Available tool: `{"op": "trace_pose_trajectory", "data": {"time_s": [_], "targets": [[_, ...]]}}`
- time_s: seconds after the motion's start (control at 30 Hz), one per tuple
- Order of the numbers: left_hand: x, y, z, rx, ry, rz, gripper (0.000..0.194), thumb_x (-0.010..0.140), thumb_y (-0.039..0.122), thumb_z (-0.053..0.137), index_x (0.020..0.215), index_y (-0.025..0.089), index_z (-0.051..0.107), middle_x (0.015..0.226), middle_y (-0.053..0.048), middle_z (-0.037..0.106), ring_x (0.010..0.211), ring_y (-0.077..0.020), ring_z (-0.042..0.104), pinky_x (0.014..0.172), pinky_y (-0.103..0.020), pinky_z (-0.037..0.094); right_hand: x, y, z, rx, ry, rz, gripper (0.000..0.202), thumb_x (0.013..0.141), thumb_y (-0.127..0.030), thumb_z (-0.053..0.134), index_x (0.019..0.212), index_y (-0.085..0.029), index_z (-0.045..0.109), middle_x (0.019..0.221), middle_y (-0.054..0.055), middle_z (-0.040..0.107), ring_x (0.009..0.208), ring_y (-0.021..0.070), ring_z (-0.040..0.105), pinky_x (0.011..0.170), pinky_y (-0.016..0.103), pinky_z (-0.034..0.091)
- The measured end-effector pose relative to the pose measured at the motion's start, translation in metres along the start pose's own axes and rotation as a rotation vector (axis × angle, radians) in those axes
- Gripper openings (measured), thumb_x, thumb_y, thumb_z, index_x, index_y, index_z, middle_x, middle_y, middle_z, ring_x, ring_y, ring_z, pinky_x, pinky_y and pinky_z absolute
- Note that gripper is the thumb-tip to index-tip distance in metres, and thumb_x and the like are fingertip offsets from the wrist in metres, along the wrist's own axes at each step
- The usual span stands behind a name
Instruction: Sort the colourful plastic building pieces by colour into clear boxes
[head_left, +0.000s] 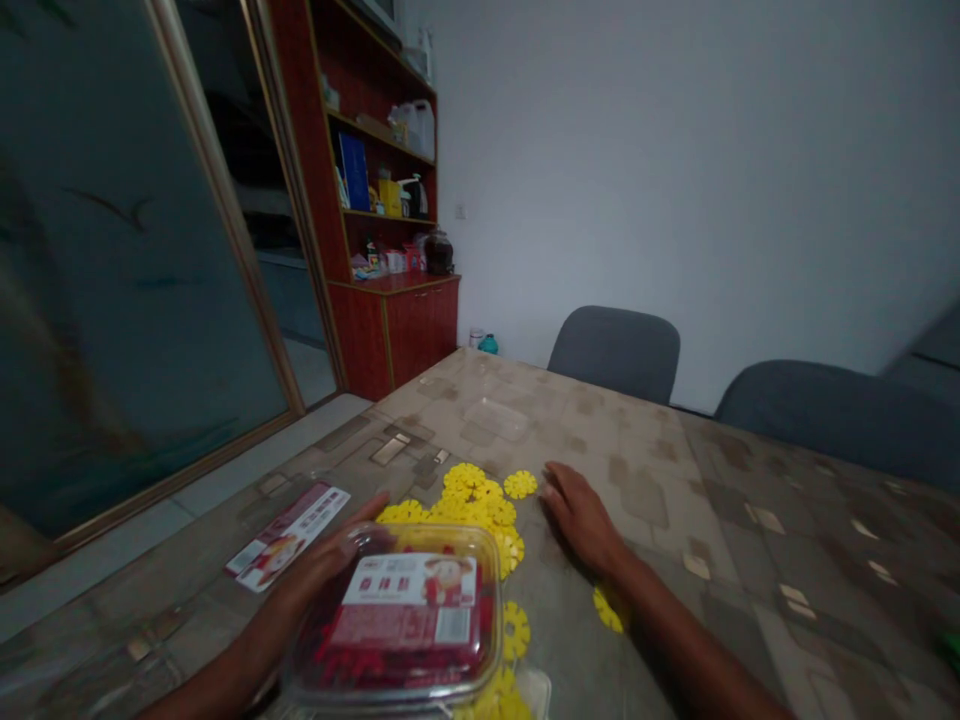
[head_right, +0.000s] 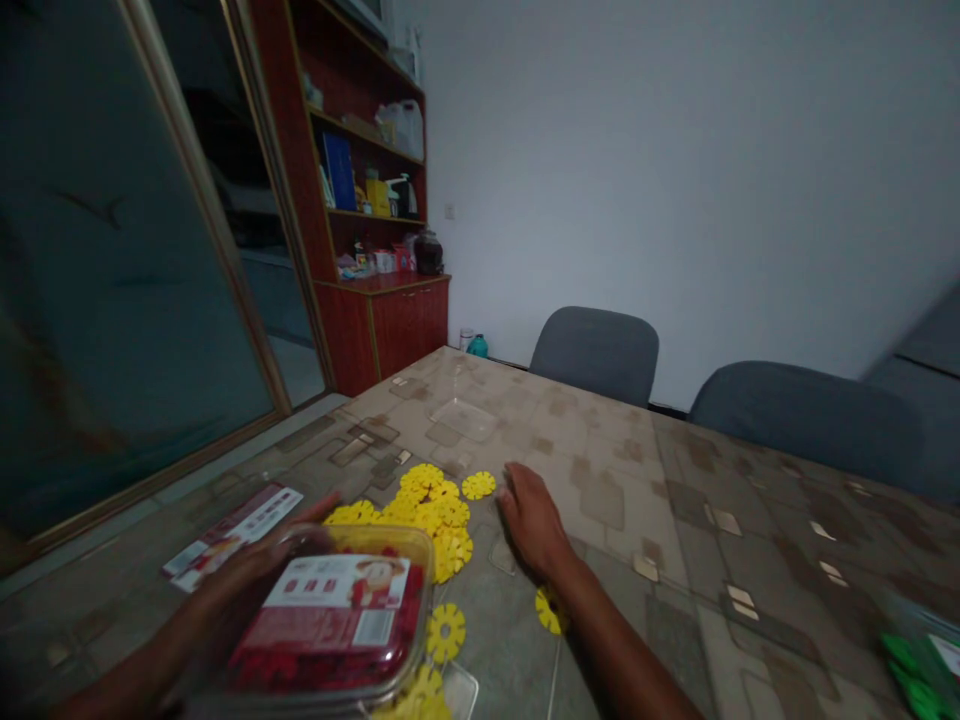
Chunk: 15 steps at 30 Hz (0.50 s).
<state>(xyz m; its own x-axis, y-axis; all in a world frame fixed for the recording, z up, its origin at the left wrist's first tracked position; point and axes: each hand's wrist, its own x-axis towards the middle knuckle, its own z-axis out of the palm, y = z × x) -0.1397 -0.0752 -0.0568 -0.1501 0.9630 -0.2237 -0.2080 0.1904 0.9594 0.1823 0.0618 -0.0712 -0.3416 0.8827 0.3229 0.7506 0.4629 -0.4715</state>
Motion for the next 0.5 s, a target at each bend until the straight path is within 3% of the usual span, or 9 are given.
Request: {"op": "trace_pose_trajectory", "data": {"time_s": [0.13, 0.2, 0.27, 0.37, 0.43, 0.5], "targets": [[0.025, 0.01, 0.035, -0.101, -0.121, 0.035, 0.042, 0.071, 0.05, 0.075, 0.093, 0.014, 0.076, 0.148, -0.013, 0.049, 0.119, -0.0405, 0.058, 0.095, -0.046, 0.052, 0.02, -0.031, 0.028, 0.139, -0.109, -0.109, 0.043, 0.097, -0.034, 0.042, 0.133, -0.018, 0.059, 0.135, 0.012, 0.063, 0.126, 0.0238, 0.056, 0.109, 0.042, 0.043], [0.034, 0.018, 0.047, -0.178, -0.135, 0.019, 0.045, 0.068, 0.045, 0.077, 0.098, 0.012, 0.075, 0.134, -0.016, 0.061, 0.114, -0.0402, 0.062, 0.093, -0.045, 0.053, 0.03, -0.043, 0.025, 0.188, -0.133, -0.129, 0.045, 0.099, -0.037, 0.039, 0.136, -0.018, 0.056, 0.137, 0.011, 0.062, 0.126, 0.0225, 0.056, 0.108, 0.041, 0.043], [0.036, 0.028, 0.048, -0.237, -0.13, 0.009, 0.053, 0.065, 0.039, 0.079, 0.11, 0.012, 0.072, 0.116, -0.015, 0.072, 0.108, -0.0389, 0.066, 0.091, -0.044, 0.054, 0.022, -0.042, 0.009, 0.208, -0.125, -0.108, 0.051, 0.1, -0.04, 0.036, 0.142, -0.015, 0.051, 0.143, 0.014, 0.055, 0.132, 0.024, 0.051, 0.112, 0.044, 0.039], [0.022, 0.039, 0.031, -0.276, -0.096, -0.02, 0.067, 0.067, 0.038, 0.078, 0.128, 0.016, 0.063, 0.107, -0.011, 0.075, 0.108, -0.039, 0.066, 0.089, -0.046, 0.056, -0.033, -0.013, -0.032, 0.199, -0.124, -0.025, 0.063, 0.098, -0.049, 0.041, 0.149, -0.014, 0.04, 0.153, 0.018, 0.041, 0.139, 0.0288, 0.041, 0.114, 0.051, 0.033], [0.004, 0.041, 0.012, -0.275, -0.054, -0.039, 0.066, 0.069, 0.043, 0.076, 0.13, 0.023, 0.063, 0.114, -0.008, 0.074, 0.114, -0.0412, 0.062, 0.089, -0.05, 0.056, -0.089, 0.016, -0.054, 0.159, -0.18, 0.036, 0.077, 0.09, -0.056, 0.055, 0.154, -0.021, 0.03, 0.159, 0.015, 0.029, 0.143, 0.0321, 0.033, 0.113, 0.053, 0.035], [-0.015, 0.037, -0.006, -0.249, -0.013, -0.053, 0.059, 0.068, 0.048, 0.075, 0.124, 0.03, 0.067, 0.122, -0.003, 0.07, 0.122, -0.0418, 0.057, 0.093, -0.053, 0.055, -0.145, 0.042, -0.061, 0.081, -0.253, 0.003, 0.093, 0.079, -0.057, 0.07, 0.155, -0.027, 0.026, 0.16, 0.014, 0.025, 0.142, 0.0371, 0.032, 0.111, 0.054, 0.038]]}}
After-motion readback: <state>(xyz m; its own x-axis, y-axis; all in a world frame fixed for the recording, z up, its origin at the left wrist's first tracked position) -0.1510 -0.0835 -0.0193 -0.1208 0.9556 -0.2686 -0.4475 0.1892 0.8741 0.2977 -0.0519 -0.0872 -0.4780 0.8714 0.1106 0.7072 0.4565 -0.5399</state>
